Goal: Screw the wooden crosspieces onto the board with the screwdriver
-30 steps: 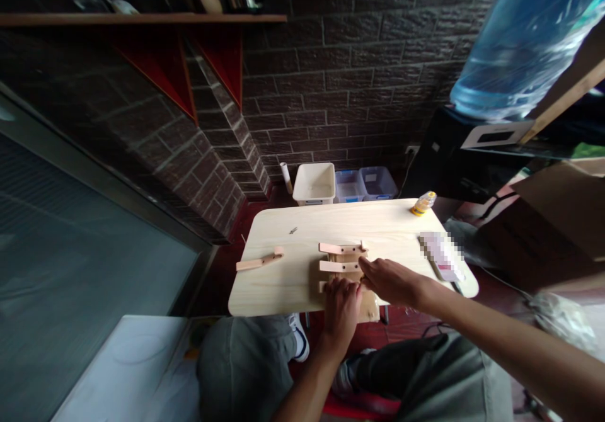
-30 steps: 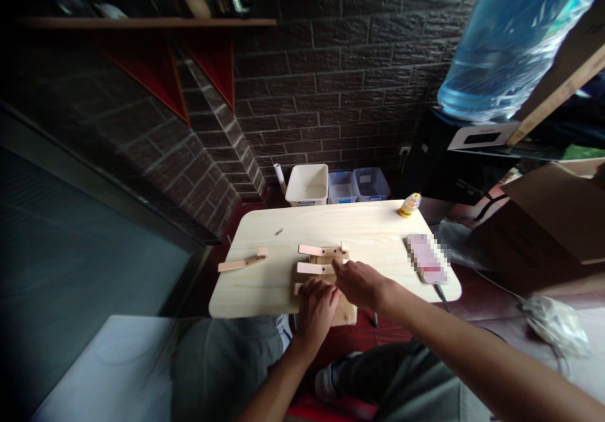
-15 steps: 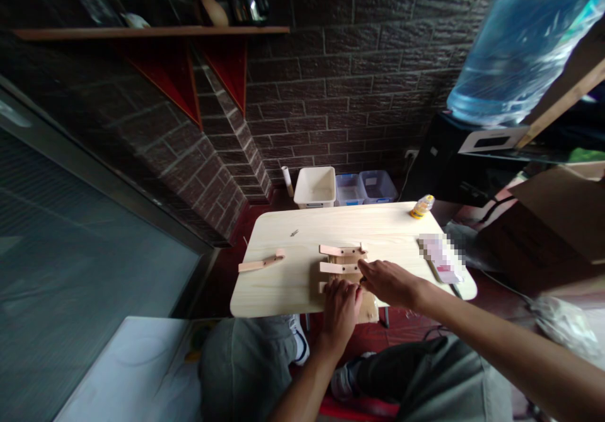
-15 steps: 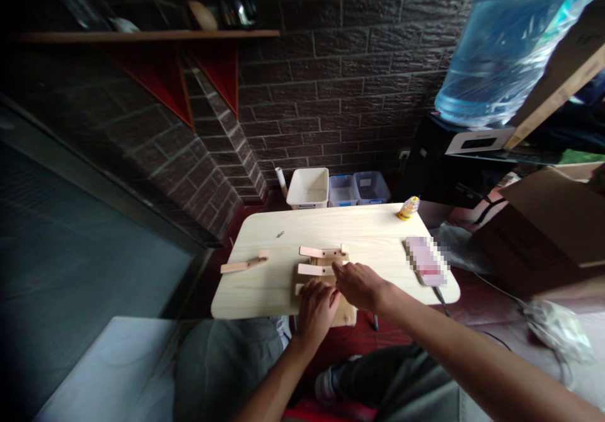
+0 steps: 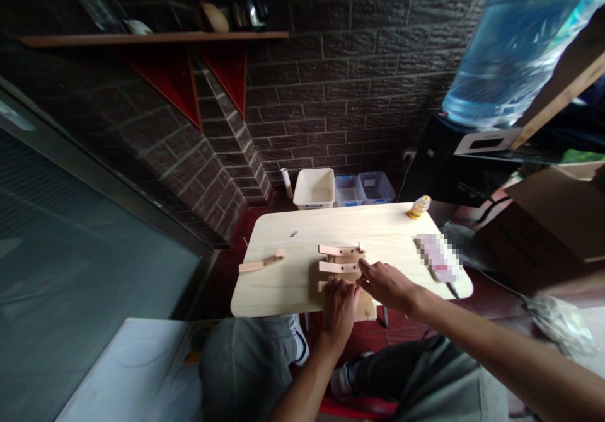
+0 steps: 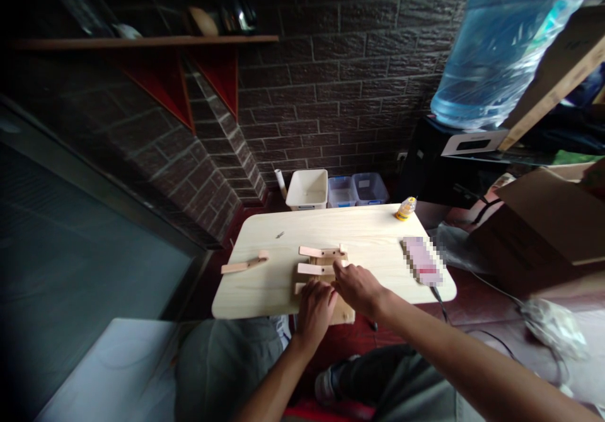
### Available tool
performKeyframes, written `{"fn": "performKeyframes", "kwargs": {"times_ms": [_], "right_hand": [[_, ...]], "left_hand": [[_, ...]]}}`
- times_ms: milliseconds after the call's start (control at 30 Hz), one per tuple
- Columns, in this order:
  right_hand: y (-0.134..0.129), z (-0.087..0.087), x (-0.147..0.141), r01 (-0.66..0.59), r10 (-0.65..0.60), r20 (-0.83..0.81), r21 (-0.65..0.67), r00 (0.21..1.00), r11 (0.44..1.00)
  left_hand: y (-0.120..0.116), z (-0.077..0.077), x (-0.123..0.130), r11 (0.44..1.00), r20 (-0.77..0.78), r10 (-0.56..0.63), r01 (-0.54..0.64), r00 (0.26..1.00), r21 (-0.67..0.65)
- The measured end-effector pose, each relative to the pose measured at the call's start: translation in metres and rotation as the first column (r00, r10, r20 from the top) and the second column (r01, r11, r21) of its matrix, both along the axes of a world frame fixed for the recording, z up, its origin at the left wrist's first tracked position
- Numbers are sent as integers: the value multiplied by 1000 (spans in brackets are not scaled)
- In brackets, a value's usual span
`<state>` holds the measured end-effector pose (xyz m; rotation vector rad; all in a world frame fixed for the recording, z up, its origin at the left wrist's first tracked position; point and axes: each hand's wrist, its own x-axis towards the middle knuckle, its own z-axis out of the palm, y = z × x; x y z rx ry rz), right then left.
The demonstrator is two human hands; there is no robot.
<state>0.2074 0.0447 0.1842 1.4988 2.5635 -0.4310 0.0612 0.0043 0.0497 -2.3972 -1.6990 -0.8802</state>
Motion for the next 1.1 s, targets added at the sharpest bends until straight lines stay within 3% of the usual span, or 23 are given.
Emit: {"fn": "performKeyframes", "kwargs": {"times_ms": [267,533,733,933,1100], "right_hand": [[1,-4,7,-202,203,-46,35,978,979],[7,-17,8,-32,30,-60,-21,998,999],[4,-11,2,17,-17,0,7,1000,1000],[6,5,4,-148,149,-5,60,989,987],[12,-6,6,-303,298,66,109,952,947]], "left_hand": [[1,0,-1,1000,-19,-15,15,1000,-10],[4,5,1,999,-16,0,-1,1000,-43],[3,4,2,1000,-4,-1,1,1000,-7],[5,4,3,1000,21,-7,6,1000,25],[4,1,2,1000,23,-11,11,1000,17]]}}
